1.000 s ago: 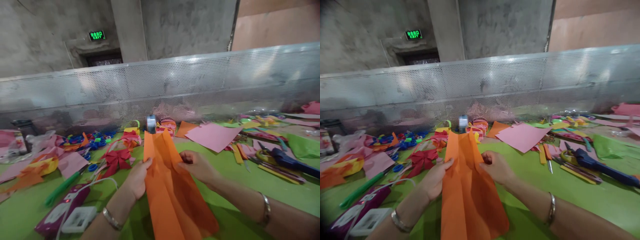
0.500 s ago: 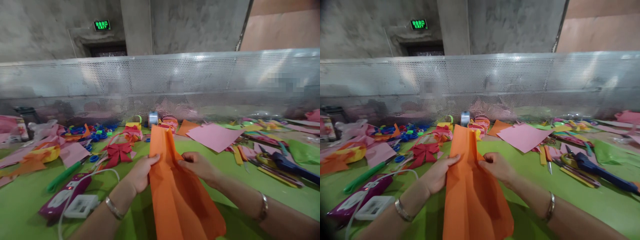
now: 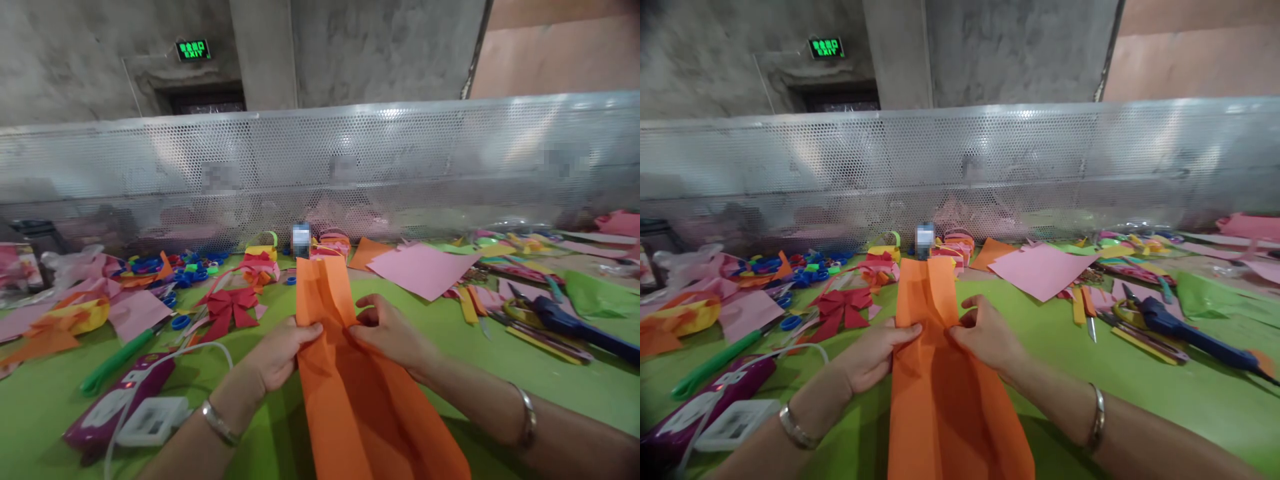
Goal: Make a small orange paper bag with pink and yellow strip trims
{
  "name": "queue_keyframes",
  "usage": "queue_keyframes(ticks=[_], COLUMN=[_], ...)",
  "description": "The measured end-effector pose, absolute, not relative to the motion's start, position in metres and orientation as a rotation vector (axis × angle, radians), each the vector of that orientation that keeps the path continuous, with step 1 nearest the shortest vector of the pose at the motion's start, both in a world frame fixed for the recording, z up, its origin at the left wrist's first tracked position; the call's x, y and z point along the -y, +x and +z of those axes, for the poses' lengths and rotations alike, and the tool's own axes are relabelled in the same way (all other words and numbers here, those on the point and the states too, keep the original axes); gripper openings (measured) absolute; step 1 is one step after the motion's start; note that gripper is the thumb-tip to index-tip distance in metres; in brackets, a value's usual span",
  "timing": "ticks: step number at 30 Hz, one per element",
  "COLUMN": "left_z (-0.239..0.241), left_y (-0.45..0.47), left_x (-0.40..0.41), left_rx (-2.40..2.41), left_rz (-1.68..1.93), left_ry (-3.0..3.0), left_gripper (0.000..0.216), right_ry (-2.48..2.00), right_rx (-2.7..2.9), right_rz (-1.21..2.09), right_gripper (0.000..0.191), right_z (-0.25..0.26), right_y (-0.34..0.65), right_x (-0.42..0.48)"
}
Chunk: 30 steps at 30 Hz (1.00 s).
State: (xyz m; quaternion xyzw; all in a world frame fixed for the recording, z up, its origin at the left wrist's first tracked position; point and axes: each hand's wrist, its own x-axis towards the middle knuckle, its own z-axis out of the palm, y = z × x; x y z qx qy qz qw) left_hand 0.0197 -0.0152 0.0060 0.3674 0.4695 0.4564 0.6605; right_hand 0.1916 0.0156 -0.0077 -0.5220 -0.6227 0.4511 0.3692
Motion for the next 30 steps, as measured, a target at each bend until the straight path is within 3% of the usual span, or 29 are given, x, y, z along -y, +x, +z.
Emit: queue_keyframes(ticks=[2, 4, 7, 15, 21, 30], left_z=[0.005, 0.004, 0.003, 0.008, 0.015, 0.011], left_y=[0.020, 0.019, 0.018, 0.019, 0.030, 0.030], left_x=[0.015, 0.015, 0.015, 0.018, 0.022, 0.019], left_rx=[-1.047, -1.039, -1.057, -1.232, -1.370, -1.341], left_rz=[1.032, 1.015, 0.971, 0.958, 1.173, 1.290], left_ry=[0.866, 0.904, 0.969, 1.303, 1.250, 1.075], left_gripper=[0.020, 0.024, 0.029, 0.038, 0.031, 0.028], right_ry=[-1.223, -1.074, -0.990, -1.135, -1.098, -1.085], right_rx=[1.543, 1.520, 1.492, 1.739, 1.778, 1.741], right_rz=[1.442, 1.719, 1.918, 1.552, 1.525, 1.685], right_gripper=[0.045, 0.036, 0.026, 0.019, 0.017, 0.041], right_z=[-0.005, -0.003, -0.003, -0.005, 0.003, 0.011], right_y=[0.194, 0.197, 0.200, 0.194, 0.187, 0.204], right_x=[-0.015, -0.015, -0.018, -0.017, -0.003, -0.017])
